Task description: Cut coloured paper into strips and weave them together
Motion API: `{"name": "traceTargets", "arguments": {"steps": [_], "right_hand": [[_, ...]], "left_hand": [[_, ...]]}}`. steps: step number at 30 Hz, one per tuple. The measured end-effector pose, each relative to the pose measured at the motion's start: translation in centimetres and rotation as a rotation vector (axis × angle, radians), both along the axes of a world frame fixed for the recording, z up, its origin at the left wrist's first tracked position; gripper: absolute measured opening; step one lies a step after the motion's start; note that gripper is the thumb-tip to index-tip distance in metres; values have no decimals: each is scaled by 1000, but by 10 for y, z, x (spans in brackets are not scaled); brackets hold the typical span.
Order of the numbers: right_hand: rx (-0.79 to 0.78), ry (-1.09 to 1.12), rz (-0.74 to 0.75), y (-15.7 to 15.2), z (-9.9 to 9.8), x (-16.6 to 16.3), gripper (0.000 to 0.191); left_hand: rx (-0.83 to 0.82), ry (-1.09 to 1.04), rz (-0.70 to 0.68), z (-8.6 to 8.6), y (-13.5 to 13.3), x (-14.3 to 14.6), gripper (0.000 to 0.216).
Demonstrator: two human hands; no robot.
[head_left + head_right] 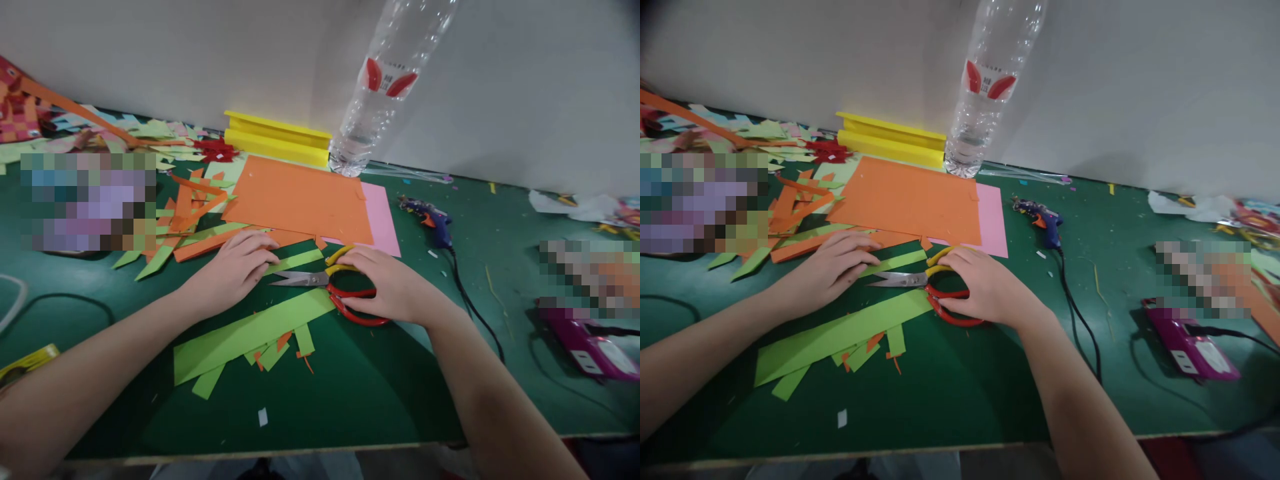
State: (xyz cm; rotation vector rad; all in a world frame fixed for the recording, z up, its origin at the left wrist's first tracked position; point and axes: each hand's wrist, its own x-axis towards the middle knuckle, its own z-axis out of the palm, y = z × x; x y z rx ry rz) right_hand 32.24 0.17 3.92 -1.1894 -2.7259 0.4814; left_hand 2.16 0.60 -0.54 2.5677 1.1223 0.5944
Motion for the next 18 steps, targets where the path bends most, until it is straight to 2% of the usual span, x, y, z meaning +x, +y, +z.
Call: {"name": "traceTargets", "arguments": {"steps": [12,18], "right_hand": [[-52,30,-24,1,3,7,41],[-41,27,-14,2,1,7,43]], "left_hand": [[-2,19,-112,1,-4,7,47],[-26,117,-103,3,0,1,47]]}}
